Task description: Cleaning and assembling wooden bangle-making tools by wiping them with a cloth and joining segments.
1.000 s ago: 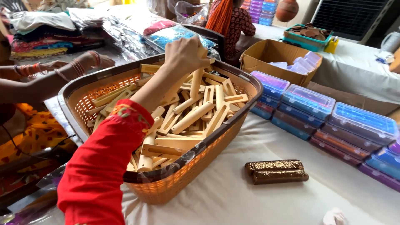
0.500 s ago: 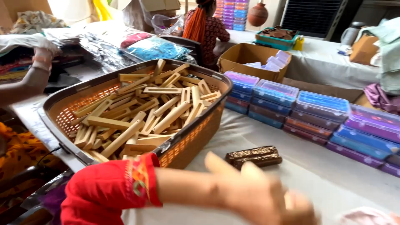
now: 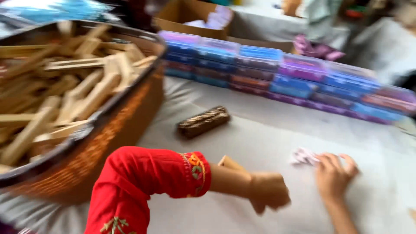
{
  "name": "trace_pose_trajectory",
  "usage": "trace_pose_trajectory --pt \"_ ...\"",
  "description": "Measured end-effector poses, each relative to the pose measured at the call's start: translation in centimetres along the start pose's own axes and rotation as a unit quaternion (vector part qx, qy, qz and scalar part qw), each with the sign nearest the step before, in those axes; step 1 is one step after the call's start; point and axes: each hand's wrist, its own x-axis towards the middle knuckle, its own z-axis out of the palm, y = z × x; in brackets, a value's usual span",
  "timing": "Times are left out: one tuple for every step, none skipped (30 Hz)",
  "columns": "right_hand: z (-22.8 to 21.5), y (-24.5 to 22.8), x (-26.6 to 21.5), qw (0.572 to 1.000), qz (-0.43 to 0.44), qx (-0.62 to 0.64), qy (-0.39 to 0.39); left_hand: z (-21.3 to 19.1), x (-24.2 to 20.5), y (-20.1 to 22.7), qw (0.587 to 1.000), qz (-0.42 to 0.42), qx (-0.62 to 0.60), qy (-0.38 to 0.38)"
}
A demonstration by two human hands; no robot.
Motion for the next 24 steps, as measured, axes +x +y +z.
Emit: trace_pose_trajectory --pt "-0.4 -0.4 0.2 1.000 0.006 0.021 0.011 0.7 1.1 -1.7 0.996 -0.034 0.020 -0.081" --pt "-0.9 -0.6 0.4 0.999 0.011 0.041 0.022 1.3 2.5 -3.3 0.984 -0.068 0.043 -0.159" --pt "-1.2 -0.7 0.4 0.999 0.020 0.025 0.022 2.3 3.0 -4.8 0.986 -0.050 0.042 -0.154" --pt "-1.5 -0.8 0.5 0.997 0.049 0.065 0.015 3.3 3.5 -6.3 0.976 -0.092 0.051 -0.191" --pt "-1.5 -1.0 0.9 0.991 0.074 0.109 0.010 4.2 4.0 -7.9 0.963 -0.139 0.060 -0.225" --pt "-2.0 -0.4 0.6 0.992 0.078 0.095 0.011 3.3 3.8 -7.0 0.966 -0.126 0.061 -0.219" --pt "-1.9 -0.5 0.7 0.990 0.087 0.106 0.015 2.1 2.7 -6.5 0.970 -0.151 0.074 -0.177" --pt "-1.7 -0.5 0.9 0.988 0.096 0.118 0.018 0.9 1.7 -6.1 0.972 -0.174 0.086 -0.134" --pt "-1.9 -0.7 1.1 0.988 0.100 0.118 0.021 0.4 0.8 -5.4 0.972 -0.171 0.089 -0.137" --pt "-2.0 -1.0 1.4 0.989 0.092 0.110 0.028 -0.1 -0.1 -4.7 0.973 -0.168 0.114 -0.113" --pt "-2.1 -1.3 1.3 0.991 0.085 0.103 0.031 -0.4 -1.1 -3.8 0.973 -0.166 0.136 -0.089" --pt "-2.5 -1.7 1.7 0.990 0.089 0.105 0.030 -0.6 -2.5 -3.1 0.973 -0.164 0.135 -0.093" --pt "-3.0 -2.0 1.8 0.992 0.078 0.093 0.037 -0.7 -3.9 -2.3 0.978 -0.166 0.116 -0.054" --pt "-3.4 -2.3 1.9 0.994 0.067 0.081 0.044 -0.8 -5.3 -1.5 0.981 -0.169 0.096 -0.014" --pt "-3.2 -2.0 1.7 0.993 0.071 0.082 0.039 -1.2 -6.5 -0.6 0.982 -0.168 0.090 -0.018" --pt "-3.0 -1.8 1.5 0.992 0.075 0.099 0.029 -1.6 -7.7 0.2 0.976 -0.208 0.053 -0.016" --pt "-2.6 -1.9 1.4 0.989 0.080 0.119 0.022 -2.2 -9.2 0.9 0.968 -0.249 0.019 -0.018" --pt "-2.5 -1.9 1.3 0.988 0.086 0.123 0.020 -1.6 -9.9 0.9 0.968 -0.248 0.017 -0.026" --pt "-2.4 -1.9 1.4 0.986 0.086 0.144 0.005 -1.2 -10.8 0.7 0.963 -0.264 -0.009 0.045" --pt "-2.2 -2.0 1.4 0.982 0.085 0.165 -0.010 -0.8 -11.6 0.6 0.953 -0.279 -0.034 0.116" --pt "-2.4 -2.4 1.4 0.982 0.089 0.164 -0.011 -0.5 -11.6 0.1 0.954 -0.276 -0.036 0.113" --pt "-2.6 -2.9 1.4 0.984 0.070 0.162 -0.022 -0.3 -11.7 -0.4 0.947 -0.294 -0.054 0.121" --pt "-3.0 -2.8 1.6 0.986 0.046 0.155 -0.034 0.2 -11.2 -1.0 0.938 -0.310 -0.072 0.136" --pt "-3.0 -2.8 1.5 0.987 0.045 0.150 -0.036 -0.2 -10.7 -1.4 0.938 -0.307 -0.076 0.139"
